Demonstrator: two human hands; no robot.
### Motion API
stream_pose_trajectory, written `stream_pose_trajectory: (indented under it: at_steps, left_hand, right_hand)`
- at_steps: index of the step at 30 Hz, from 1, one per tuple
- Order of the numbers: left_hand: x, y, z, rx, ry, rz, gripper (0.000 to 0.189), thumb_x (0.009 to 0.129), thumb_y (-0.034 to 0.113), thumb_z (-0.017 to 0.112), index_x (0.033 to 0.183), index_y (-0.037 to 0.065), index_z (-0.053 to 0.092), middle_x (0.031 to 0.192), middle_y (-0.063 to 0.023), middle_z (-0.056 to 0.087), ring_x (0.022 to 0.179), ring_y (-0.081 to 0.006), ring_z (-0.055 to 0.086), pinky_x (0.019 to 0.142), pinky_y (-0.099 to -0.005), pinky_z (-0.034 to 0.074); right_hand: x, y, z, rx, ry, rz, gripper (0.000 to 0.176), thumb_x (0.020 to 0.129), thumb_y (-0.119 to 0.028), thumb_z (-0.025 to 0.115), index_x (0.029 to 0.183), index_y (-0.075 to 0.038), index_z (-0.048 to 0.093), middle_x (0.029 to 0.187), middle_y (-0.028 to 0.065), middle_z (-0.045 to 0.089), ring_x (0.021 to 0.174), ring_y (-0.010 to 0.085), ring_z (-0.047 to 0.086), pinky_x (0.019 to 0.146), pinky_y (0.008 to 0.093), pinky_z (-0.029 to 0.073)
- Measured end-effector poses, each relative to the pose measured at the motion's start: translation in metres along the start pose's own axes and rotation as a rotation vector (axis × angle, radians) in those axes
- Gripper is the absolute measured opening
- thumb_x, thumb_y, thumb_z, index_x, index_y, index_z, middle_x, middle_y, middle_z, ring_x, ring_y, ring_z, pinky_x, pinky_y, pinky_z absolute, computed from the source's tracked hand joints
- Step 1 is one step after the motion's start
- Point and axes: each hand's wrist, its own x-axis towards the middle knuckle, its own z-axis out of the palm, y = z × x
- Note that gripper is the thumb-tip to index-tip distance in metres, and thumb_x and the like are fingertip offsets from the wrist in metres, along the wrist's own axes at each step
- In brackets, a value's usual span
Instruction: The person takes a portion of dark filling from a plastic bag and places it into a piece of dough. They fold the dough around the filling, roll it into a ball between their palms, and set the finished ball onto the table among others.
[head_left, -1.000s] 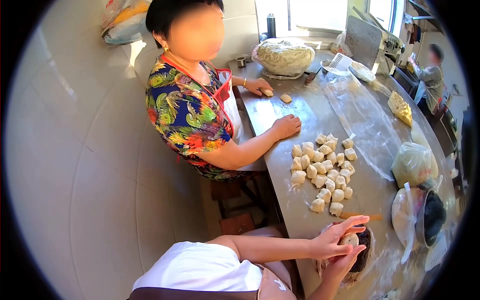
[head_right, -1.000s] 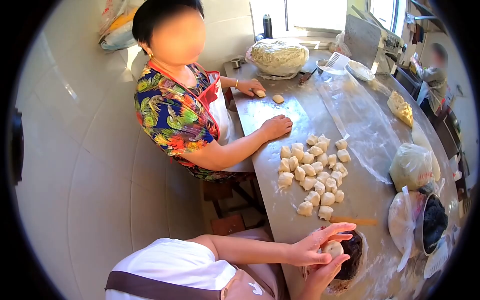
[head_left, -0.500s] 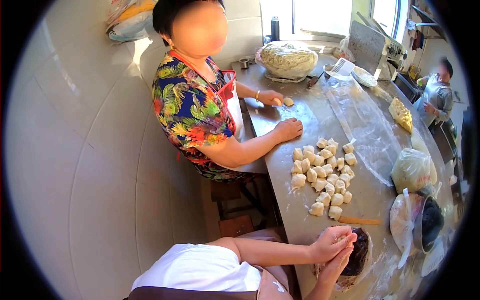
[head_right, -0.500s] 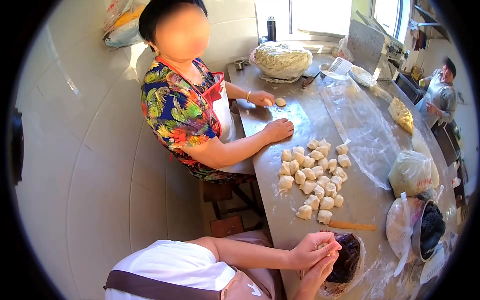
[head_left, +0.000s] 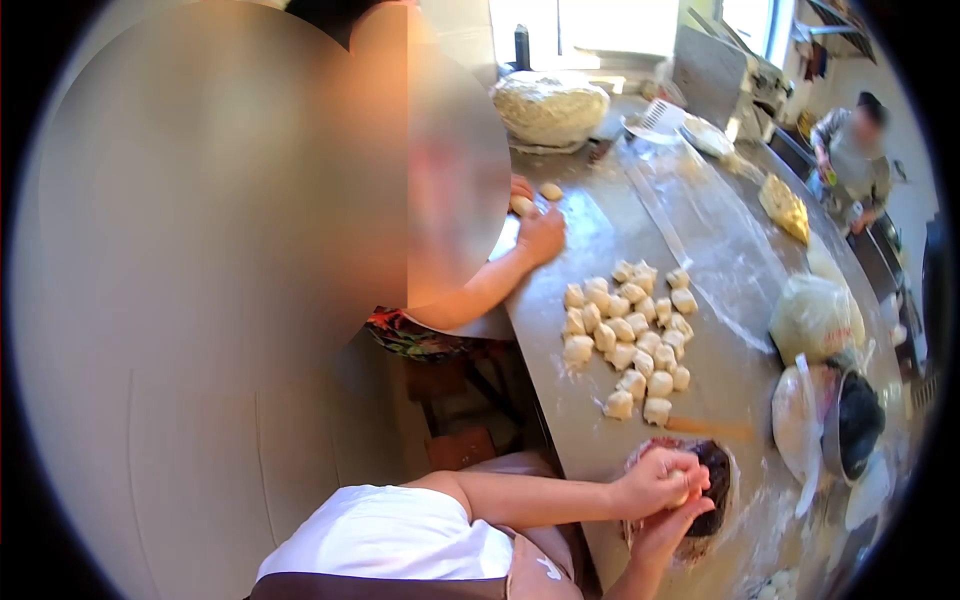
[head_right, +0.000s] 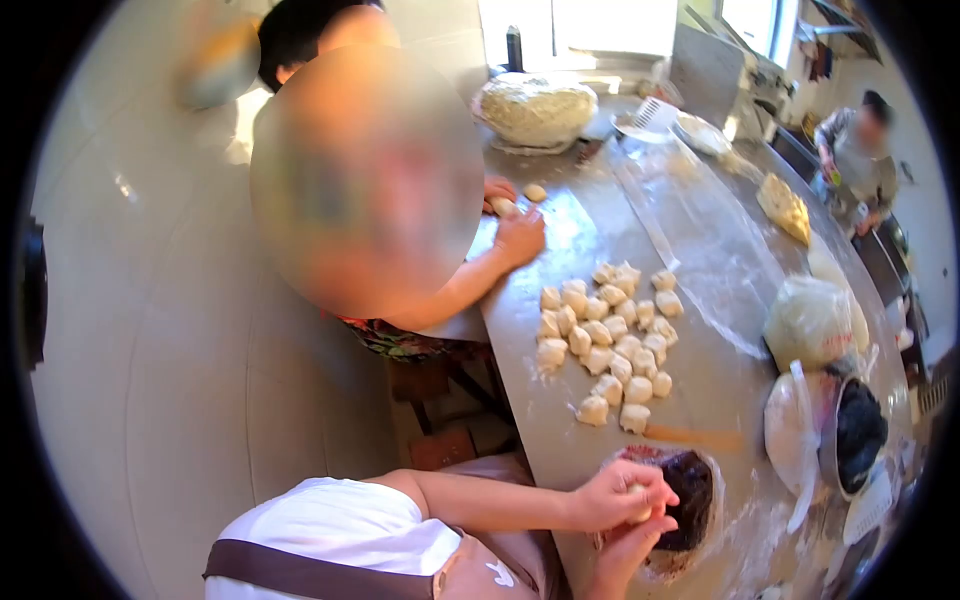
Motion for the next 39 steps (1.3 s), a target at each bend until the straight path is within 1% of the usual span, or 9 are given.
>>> stream_pose_trajectory:
  at_steps: [3,5,9,13,17,22,31,35,39]
  left_hand:
    - [0.008,-0.019,-0.002,-0.093,0.107,0.081,0.033,0.098,0.029,0.047,0.086,0.002,0.061,0.097,-0.0093,0.064,0.116,-0.0204,0.052,0.097,-0.0351,0.041]
    - [0.012,-0.009,0.001,-0.323,-0.063,0.151,0.04,0.097,0.042,0.048,0.102,0.003,0.059,0.117,-0.0115,0.058,0.124,-0.0223,0.045,0.103,-0.0369,0.035]
    - [0.015,0.013,0.001,-0.293,-0.164,0.163,0.07,0.09,0.052,0.055,0.138,0.004,0.036,0.145,-0.0132,0.035,0.132,-0.0225,0.036,0.107,-0.0379,0.029]
    - [0.012,0.005,0.003,-0.122,-0.075,0.023,0.031,0.096,0.029,0.053,0.091,0.0,0.064,0.085,-0.0087,0.065,0.101,-0.0251,0.062,0.083,-0.0361,0.05]
    - [0.016,0.008,0.013,-0.215,0.16,-0.165,0.044,0.098,0.04,0.045,0.079,0.003,0.059,0.084,-0.0095,0.064,0.108,-0.0259,0.058,0.087,-0.0378,0.049]
    - [0.021,0.01,0.018,-0.757,0.008,-0.162,0.065,0.094,0.058,0.034,0.13,0.006,0.047,0.129,-0.0144,0.053,0.123,-0.0292,0.047,0.103,-0.0437,0.037]
    - [0.014,0.007,0.005,-0.356,-0.044,-0.23,0.044,0.097,0.042,0.044,0.103,0.001,0.061,0.109,-0.0169,0.063,0.113,-0.027,0.055,0.1,-0.0421,0.042]
    - [0.018,-0.006,0.008,-0.38,0.1,-0.228,0.05,0.097,0.044,0.043,0.083,0.001,0.064,0.087,-0.0144,0.066,0.099,-0.0249,0.06,0.096,-0.041,0.044]
    - [0.016,-0.003,0.015,-0.501,0.012,-0.306,0.063,0.096,0.057,0.03,0.114,0.004,0.058,0.113,-0.0131,0.059,0.113,-0.0249,0.053,0.1,-0.042,0.039]
  right_hand:
    - [0.003,-0.019,0.013,-0.565,0.025,-0.106,0.066,0.095,-0.058,0.035,0.133,-0.004,0.04,0.128,0.0095,0.046,0.118,0.0207,0.047,0.101,0.0356,0.037]
    - [0.008,-0.019,0.012,-0.47,0.103,-0.212,0.063,0.096,-0.058,0.033,0.124,-0.004,0.048,0.108,0.0072,0.056,0.094,0.0138,0.057,0.08,0.0286,0.048]
    - [0.007,-0.041,0.006,-0.167,0.11,0.175,0.06,0.096,-0.06,0.027,0.098,-0.007,0.055,0.063,-0.0029,0.047,0.045,0.0036,0.038,0.038,0.019,0.026]
    - [-0.001,-0.032,-0.001,-0.268,0.012,0.199,0.073,0.091,-0.068,0.02,0.105,-0.004,0.054,0.076,0.0002,0.056,0.059,0.0057,0.051,0.047,0.0185,0.038]
    - [0.002,-0.039,0.013,-0.454,0.085,0.041,0.067,0.095,-0.061,0.027,0.121,-0.003,0.048,0.091,0.002,0.056,0.067,0.0049,0.052,0.055,0.0188,0.042]
    - [0.006,-0.046,0.004,-0.315,0.148,0.03,0.039,0.101,-0.041,0.035,0.102,-0.006,0.051,0.069,-0.0012,0.052,0.053,0.0033,0.043,0.047,0.0186,0.035]
    - [0.005,-0.043,0.006,-0.24,0.192,0.258,0.057,0.098,-0.055,0.025,0.088,-0.007,0.055,0.06,-0.0009,0.049,0.041,0.0071,0.042,0.037,0.0209,0.031]
    - [0.005,-0.033,0.002,-0.555,0.143,-0.11,0.059,0.098,-0.055,0.029,0.101,-0.003,0.056,0.078,0.0031,0.06,0.057,0.0061,0.051,0.047,0.0191,0.038]
    - [0.009,-0.041,0.004,-0.682,0.235,-0.121,0.037,0.098,-0.036,0.043,0.107,0.0,0.05,0.085,0.0111,0.063,0.073,0.0212,0.062,0.067,0.0315,0.049]
